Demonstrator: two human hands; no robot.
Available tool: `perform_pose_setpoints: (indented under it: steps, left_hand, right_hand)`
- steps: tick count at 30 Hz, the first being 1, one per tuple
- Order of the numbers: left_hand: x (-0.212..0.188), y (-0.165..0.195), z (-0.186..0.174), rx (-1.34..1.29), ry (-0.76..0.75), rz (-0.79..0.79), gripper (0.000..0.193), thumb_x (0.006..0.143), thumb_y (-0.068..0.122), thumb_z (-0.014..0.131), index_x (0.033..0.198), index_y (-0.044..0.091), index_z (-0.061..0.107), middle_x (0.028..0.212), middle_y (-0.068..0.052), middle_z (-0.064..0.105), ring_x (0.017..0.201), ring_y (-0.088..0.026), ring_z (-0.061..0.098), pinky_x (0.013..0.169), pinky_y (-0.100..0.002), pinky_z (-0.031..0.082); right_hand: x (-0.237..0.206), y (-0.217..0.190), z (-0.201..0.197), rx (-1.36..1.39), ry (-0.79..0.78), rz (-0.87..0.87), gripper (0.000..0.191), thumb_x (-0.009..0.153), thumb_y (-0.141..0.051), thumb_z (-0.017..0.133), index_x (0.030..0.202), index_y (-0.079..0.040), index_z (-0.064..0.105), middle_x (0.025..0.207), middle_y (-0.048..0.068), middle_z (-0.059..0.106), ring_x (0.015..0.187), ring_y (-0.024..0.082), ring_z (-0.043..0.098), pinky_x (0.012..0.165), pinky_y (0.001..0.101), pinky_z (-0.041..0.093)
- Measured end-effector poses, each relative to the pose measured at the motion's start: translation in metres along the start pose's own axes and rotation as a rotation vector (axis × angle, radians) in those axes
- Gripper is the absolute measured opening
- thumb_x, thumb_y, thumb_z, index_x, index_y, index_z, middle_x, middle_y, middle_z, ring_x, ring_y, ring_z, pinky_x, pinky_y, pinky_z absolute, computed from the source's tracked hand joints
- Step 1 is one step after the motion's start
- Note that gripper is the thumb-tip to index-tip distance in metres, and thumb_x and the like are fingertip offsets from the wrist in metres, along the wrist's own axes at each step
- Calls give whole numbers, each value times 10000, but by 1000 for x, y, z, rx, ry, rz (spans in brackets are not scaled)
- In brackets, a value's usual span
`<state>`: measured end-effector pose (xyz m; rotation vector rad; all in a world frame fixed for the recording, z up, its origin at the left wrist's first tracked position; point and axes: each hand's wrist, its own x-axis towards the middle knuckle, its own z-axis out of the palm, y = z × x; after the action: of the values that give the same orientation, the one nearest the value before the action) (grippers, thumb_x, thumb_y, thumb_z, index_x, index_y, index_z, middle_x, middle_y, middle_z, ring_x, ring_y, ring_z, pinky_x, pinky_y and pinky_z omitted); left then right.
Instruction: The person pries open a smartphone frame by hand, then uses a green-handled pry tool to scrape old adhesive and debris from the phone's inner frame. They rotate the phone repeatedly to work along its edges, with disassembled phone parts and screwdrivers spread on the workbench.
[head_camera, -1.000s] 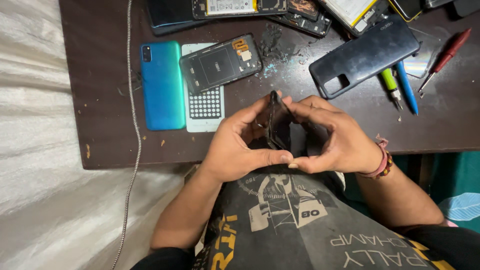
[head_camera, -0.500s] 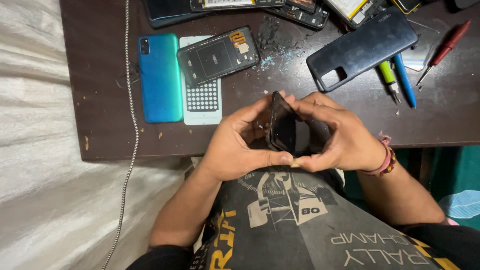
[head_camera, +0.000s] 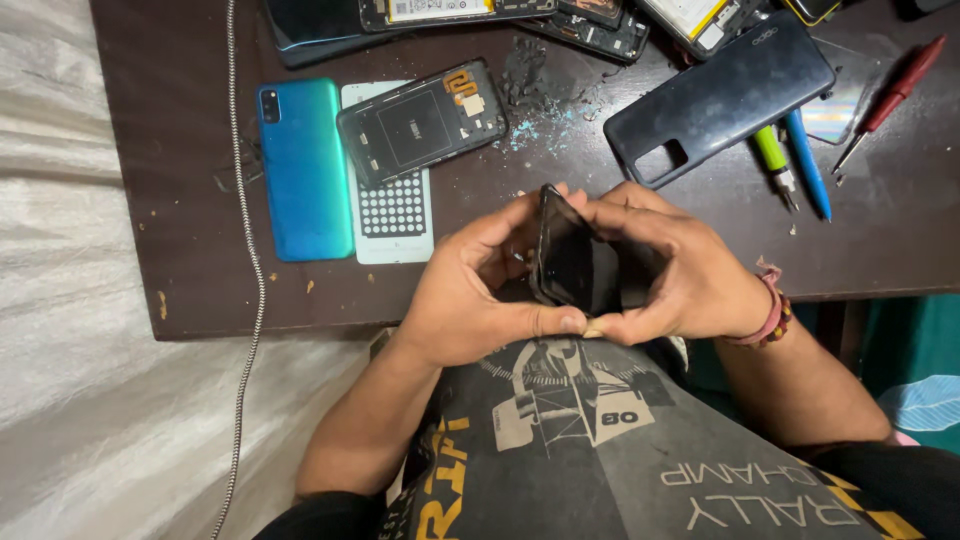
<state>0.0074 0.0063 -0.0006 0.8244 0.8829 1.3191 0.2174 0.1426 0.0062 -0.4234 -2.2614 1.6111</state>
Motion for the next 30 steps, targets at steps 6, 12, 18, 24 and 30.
perform_pose_setpoints:
  steps: [6, 12, 18, 24, 30]
  left_hand:
    - [1, 2, 1, 10, 38, 18, 892, 829, 50, 910, 1579, -51, 436, 1515, -136, 603, 1370, -196, 617, 1221, -378, 497]
    - [2, 4, 2, -8, 63, -14, 883, 820, 91, 911, 1558, -45, 445, 1490, -119, 610, 1329, -182, 625, 1173, -365, 517]
    - [2, 7, 3, 40, 84, -22, 885, 811, 117, 920, 1551, -52, 464, 1446, -148, 640, 1300, -198, 647, 1157, -364, 528]
    - [3, 9, 2, 57, 96, -29, 896, 808, 131, 917, 1552, -57, 455, 1420, -156, 647, 1292, -207, 657, 1146, -366, 542]
    - [3, 9, 2, 17, 96, -29, 893, 812, 142, 914, 1546, -61, 447, 1455, -153, 626, 1304, -210, 652, 1152, -375, 543]
  right_hand:
    - [4, 3, 1, -38, -16, -22, 954, 633, -238, 918, 1453, 53, 527, 1106, 90, 614, 1016, 188, 591, 931, 313, 498]
    - [5, 5, 2, -17, -24, -13, 950, 632, -220, 901, 1458, 60, 522, 1107, 100, 619, 1009, 198, 586, 926, 308, 492]
    - [6, 7, 3, -18, -32, -5, 934, 640, -209, 874, 1464, 54, 522, 1106, 100, 622, 1008, 194, 601, 923, 301, 499]
    - [8, 7, 3, -22, -48, -25, 953, 652, -233, 872, 1477, 61, 497, 1153, 102, 639, 1016, 195, 600, 922, 305, 495]
    - [10, 5, 2, -28, -52, -32, 933, 659, -235, 875, 1468, 54, 511, 1105, 89, 629, 1006, 192, 606, 922, 304, 505]
